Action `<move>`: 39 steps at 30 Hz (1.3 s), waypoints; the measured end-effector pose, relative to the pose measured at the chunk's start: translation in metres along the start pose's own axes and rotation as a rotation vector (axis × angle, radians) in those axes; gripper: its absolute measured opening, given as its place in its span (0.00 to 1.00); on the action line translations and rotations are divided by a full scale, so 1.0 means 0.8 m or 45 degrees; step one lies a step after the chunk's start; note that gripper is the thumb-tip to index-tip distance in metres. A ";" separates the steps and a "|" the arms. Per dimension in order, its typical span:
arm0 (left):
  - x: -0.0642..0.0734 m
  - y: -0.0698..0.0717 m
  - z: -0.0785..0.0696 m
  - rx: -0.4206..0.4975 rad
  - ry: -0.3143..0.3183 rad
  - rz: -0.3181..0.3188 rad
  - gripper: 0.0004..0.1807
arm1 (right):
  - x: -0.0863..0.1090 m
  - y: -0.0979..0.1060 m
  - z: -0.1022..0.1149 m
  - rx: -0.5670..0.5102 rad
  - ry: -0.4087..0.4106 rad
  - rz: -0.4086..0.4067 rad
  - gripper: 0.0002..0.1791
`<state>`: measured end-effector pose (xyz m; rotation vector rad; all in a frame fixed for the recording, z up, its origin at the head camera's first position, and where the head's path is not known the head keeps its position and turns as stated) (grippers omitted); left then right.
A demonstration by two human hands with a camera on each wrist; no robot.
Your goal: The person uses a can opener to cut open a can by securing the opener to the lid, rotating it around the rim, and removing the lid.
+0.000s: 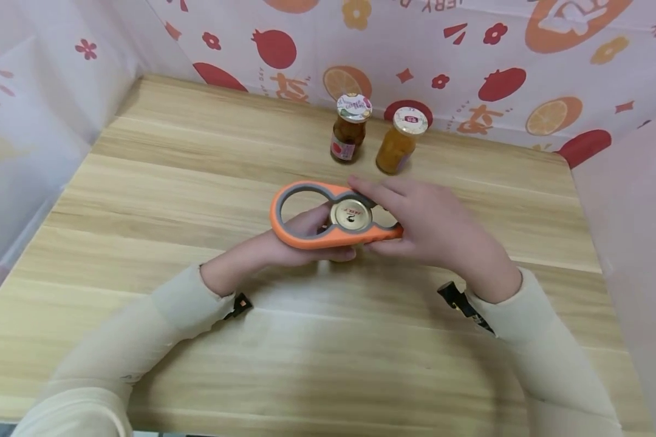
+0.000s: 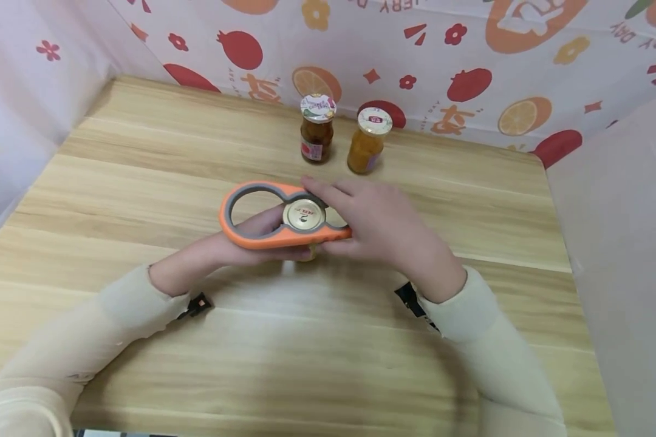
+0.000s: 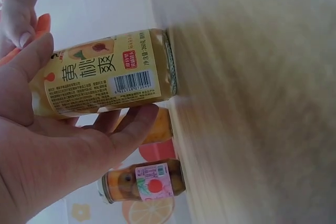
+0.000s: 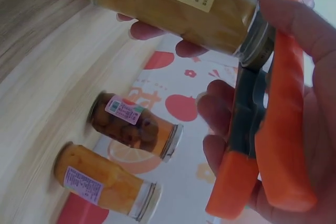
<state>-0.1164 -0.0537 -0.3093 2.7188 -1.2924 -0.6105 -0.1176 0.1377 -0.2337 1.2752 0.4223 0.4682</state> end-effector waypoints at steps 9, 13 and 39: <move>0.001 -0.002 0.007 0.008 0.095 -0.043 0.42 | -0.007 -0.010 0.003 0.086 -0.052 -0.070 0.46; 0.005 -0.004 0.009 -0.053 0.138 -0.055 0.42 | -0.003 -0.012 0.008 0.173 -0.076 -0.021 0.47; 0.003 -0.001 0.010 -0.108 0.111 -0.054 0.43 | -0.004 -0.015 0.005 0.182 -0.247 -0.012 0.35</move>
Point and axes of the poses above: each hand's wrist, its own x-axis away from the middle knuckle, its own y-axis out of the back of the hand, z = x × y, the point moved 3 cm from there along -x, towards the middle knuckle, and after that the axes turned 15 degrees about -y, right-handed, at the moved point
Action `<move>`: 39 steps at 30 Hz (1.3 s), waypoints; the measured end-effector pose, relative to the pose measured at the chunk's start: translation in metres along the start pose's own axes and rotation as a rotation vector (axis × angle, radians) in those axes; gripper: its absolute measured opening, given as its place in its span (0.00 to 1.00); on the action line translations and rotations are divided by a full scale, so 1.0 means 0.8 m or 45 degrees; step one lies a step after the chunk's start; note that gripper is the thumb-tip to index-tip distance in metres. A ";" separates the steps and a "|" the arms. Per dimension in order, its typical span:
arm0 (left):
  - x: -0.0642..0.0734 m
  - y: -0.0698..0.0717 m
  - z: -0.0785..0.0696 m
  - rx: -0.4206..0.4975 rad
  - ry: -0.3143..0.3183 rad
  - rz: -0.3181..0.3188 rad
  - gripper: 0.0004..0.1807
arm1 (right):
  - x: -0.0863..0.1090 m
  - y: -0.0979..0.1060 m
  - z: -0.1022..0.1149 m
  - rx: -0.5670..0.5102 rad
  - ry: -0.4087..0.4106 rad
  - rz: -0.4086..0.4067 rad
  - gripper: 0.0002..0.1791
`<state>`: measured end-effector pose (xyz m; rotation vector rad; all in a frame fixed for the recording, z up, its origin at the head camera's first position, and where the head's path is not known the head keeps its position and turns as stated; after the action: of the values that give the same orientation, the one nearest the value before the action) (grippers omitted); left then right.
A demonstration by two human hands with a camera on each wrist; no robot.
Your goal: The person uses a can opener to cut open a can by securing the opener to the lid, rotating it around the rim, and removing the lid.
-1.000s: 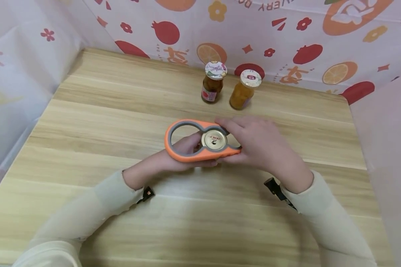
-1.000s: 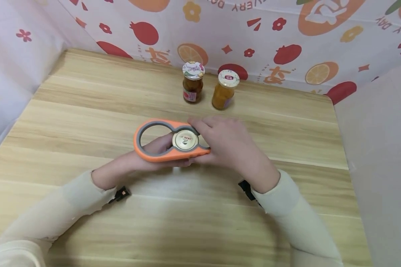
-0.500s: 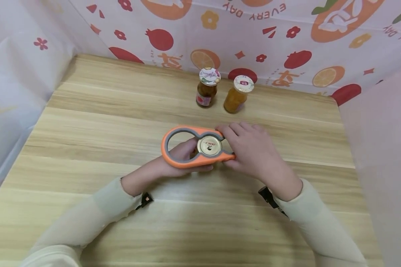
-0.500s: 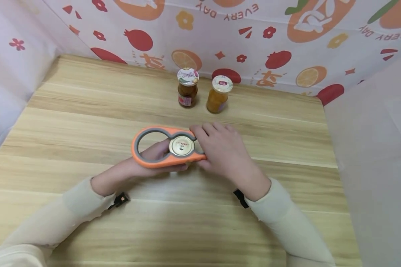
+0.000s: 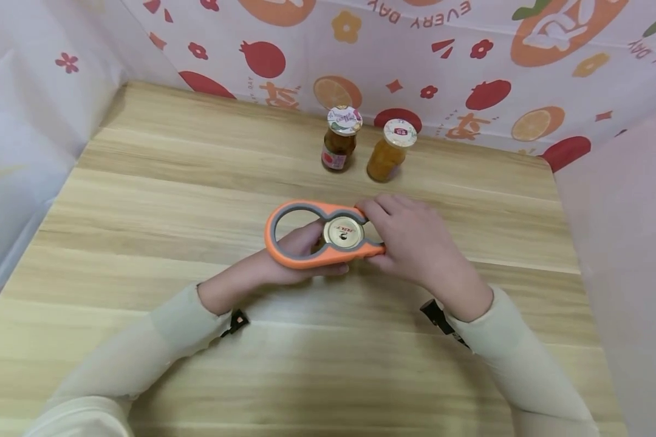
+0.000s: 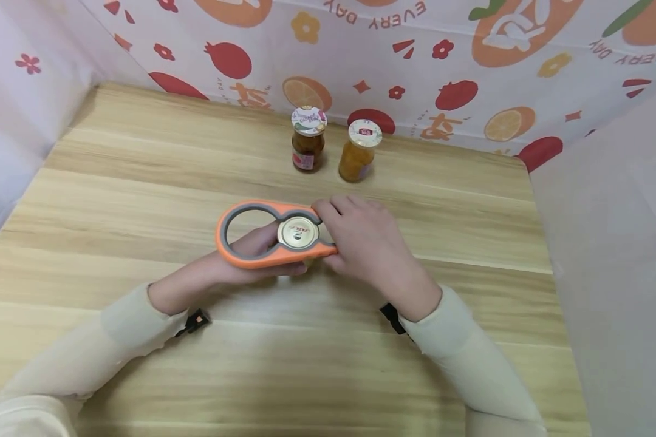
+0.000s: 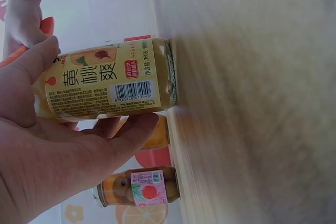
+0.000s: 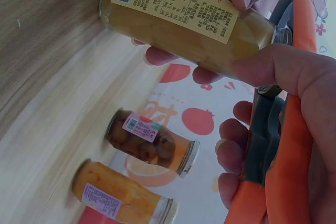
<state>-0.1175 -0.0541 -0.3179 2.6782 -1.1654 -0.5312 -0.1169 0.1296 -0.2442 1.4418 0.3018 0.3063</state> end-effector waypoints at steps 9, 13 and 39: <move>-0.003 0.001 0.005 -0.012 0.017 -0.008 0.42 | -0.003 -0.002 -0.004 -0.028 0.001 -0.030 0.33; -0.003 0.001 0.006 -0.037 0.032 -0.019 0.43 | -0.005 -0.003 -0.006 -0.050 0.020 -0.057 0.31; -0.011 -0.023 0.008 0.080 0.036 -0.211 0.39 | -0.001 -0.017 -0.003 -0.174 -0.012 -0.078 0.25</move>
<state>-0.1132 -0.0349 -0.3272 2.8431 -0.9736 -0.4870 -0.1181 0.1303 -0.2582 1.2967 0.3110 0.2650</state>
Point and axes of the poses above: each hand's wrist, its own x-axis away from the middle knuckle, its own y-axis out of the back of the hand, z = x × y, the point moved 3 cm from there along -x, towards the middle knuckle, and after that the axes turned 15 degrees about -y, right-handed, at the moved point
